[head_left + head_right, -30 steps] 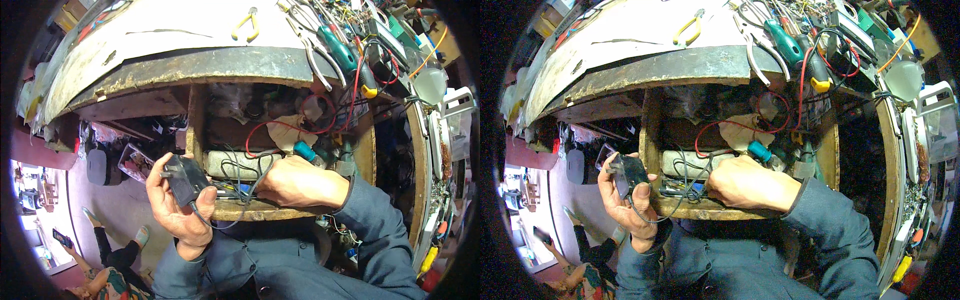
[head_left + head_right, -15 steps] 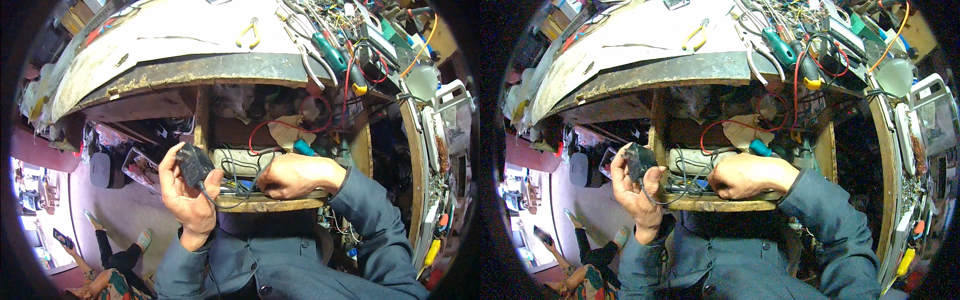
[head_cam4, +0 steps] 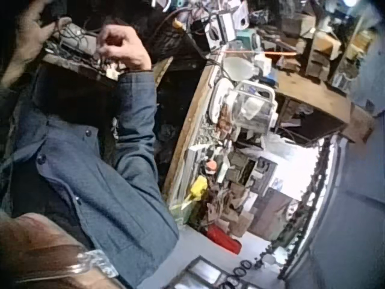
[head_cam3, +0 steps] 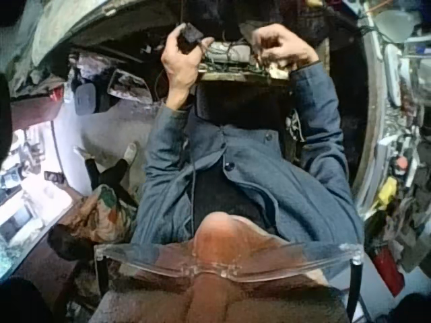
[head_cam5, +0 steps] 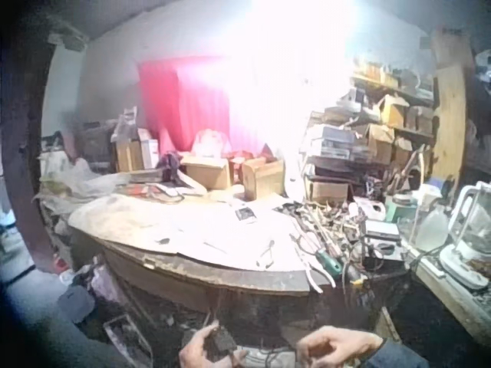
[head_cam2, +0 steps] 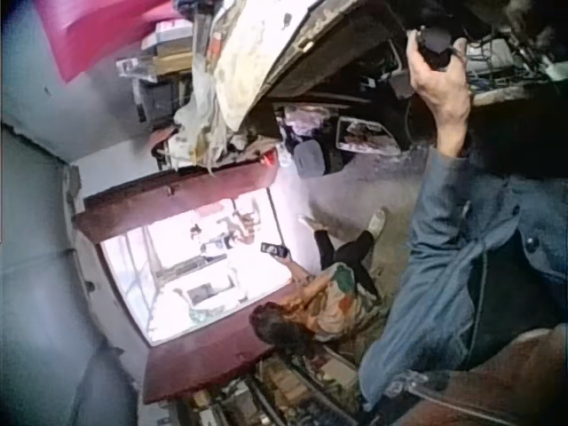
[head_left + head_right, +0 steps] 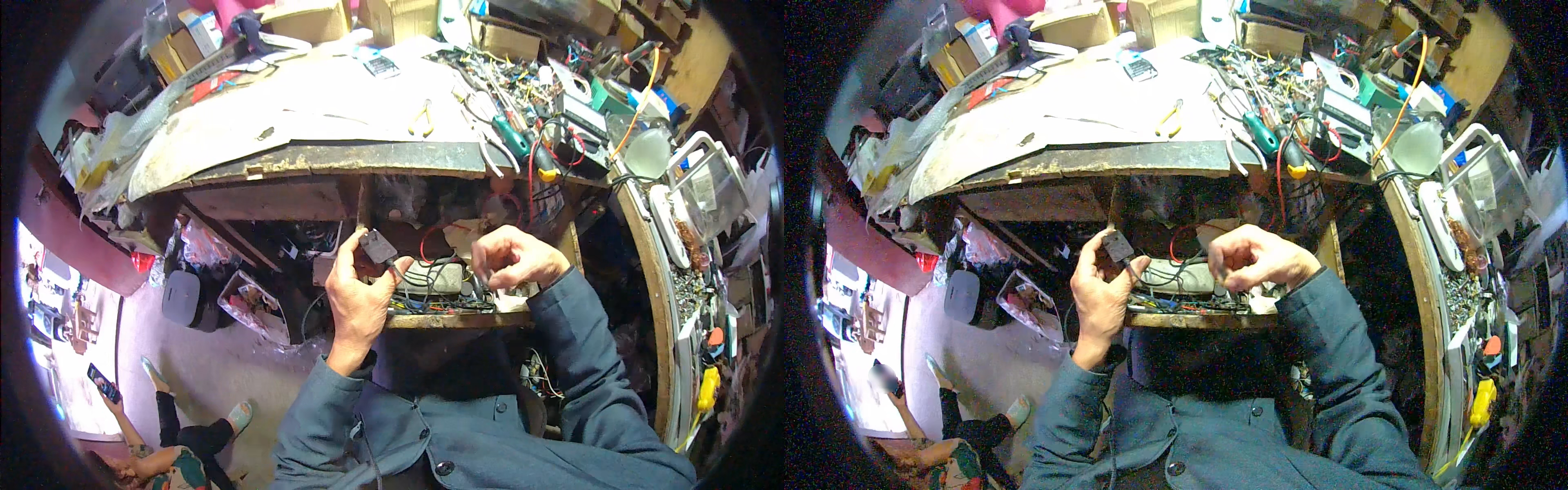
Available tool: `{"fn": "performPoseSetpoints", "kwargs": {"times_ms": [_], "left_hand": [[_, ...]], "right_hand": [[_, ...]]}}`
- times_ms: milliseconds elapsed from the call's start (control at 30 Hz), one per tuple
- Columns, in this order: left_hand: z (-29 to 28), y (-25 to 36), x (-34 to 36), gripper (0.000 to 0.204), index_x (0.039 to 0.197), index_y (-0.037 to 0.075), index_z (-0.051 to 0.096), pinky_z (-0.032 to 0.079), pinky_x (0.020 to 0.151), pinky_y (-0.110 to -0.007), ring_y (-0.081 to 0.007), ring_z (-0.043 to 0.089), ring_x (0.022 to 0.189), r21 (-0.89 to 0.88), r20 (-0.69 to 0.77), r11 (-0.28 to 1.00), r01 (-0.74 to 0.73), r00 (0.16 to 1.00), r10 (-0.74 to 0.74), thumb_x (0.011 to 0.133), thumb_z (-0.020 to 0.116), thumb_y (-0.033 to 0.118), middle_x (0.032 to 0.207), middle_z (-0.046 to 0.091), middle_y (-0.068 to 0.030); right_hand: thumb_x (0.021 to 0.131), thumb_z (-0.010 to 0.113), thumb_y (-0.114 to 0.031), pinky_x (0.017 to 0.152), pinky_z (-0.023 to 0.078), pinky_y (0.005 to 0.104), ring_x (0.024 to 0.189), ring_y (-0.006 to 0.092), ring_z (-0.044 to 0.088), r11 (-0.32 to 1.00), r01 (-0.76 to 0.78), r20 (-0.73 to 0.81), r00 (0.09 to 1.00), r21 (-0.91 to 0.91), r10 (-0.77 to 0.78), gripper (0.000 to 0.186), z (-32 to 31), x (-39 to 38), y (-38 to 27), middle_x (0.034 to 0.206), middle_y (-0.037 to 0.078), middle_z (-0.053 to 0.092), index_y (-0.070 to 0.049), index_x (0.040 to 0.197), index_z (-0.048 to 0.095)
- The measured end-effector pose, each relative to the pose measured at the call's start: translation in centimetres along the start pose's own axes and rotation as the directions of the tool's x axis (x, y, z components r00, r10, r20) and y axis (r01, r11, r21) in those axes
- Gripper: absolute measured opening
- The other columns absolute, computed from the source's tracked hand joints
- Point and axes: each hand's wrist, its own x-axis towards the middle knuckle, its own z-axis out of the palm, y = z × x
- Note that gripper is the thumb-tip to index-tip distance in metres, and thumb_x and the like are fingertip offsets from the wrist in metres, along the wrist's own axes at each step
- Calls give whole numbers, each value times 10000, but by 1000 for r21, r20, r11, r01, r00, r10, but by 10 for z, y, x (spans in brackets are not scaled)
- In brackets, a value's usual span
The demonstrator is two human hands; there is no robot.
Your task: The person sits on the floor and manipulates a small black electronic device with wires, repeatedly plugging and unplugging a connector while handling the device and its cable.
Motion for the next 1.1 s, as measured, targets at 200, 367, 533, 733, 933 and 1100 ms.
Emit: {"fn": "performPoseSetpoints", "kwargs": {"times_ms": [200, 367, 533, 733, 933, 1100], "left_hand": [[0, 14, -4, 577, 1246, -36, 656, 547, 829, -334, -202, 683, 892, 239, 142, 963, -121, 986, 89, 858, 835, 351, 1002, 731, -139], [-5, 20, -25, 568, 1245, 13, 661, 559, 829, -425, -358, 725, 974, 471, 310, 866, -169, 951, 17, 874, 771, 428, 1057, 734, -231], [-7, 30, -30, 630, 1184, 27, 684, 546, 753, -504, -420, 715, 873, 575, 400, 799, -177, 913, -86, 863, 726, 567, 913, 733, -233], [-12, 31, -22, 643, 1120, 37, 650, 534, 670, -508, -410, 721, 783, 568, 439, 814, -123, 881, -174, 853, 728, 616, 801, 724, -200], [-10, 29, -19, 660, 1030, 37, 729, 545, 666, -468, -369, 731, 759, 602, 430, 792, -104, 878, -211, 834, 727, 667, 780, 732, -172], [-11, 34, -19, 625, 1017, 29, 753, 536, 668, -413, -291, 726, 755, 573, 445, 816, -68, 862, -241, 830, 760, 626, 802, 736, -149]], "right_hand": [[870, 787, -51, 578, 541, 262, 661, 139, 678, 948, 238, -375, 916, 212, -146, 180, 24, -11, 20, 826, 70, 699, 2, 998, 672], [905, 743, -38, 849, 610, 352, 976, 232, 740, 920, 280, -439, 888, 274, -139, 358, 57, -24, 24, 1084, 175, 744, 56, 1242, 665], [918, 777, -115, 706, 580, 277, 842, 146, 712, 974, 152, -518, 854, 168, -44, 249, 85, -31, 33, 983, 87, 740, -3, 1123, 691], [1000, 679, -94, 695, 469, 220, 810, 39, 569, 977, 169, -539, 815, -132, -213, 238, 98, -4, 52, 916, -17, 661, -19, 1223, 647], [1023, 664, -122, 709, 462, 224, 838, 41, 562, 931, 14, -537, 814, -365, -223, 187, 93, 0, 45, 951, -23, 651, -12, 1173, 643], [985, 669, -237, 647, 502, 329, 674, 172, 613, 845, -90, -493, 842, -527, -217, 276, 96, -1, 16, 766, 118, 657, -7, 1134, 639]]}}
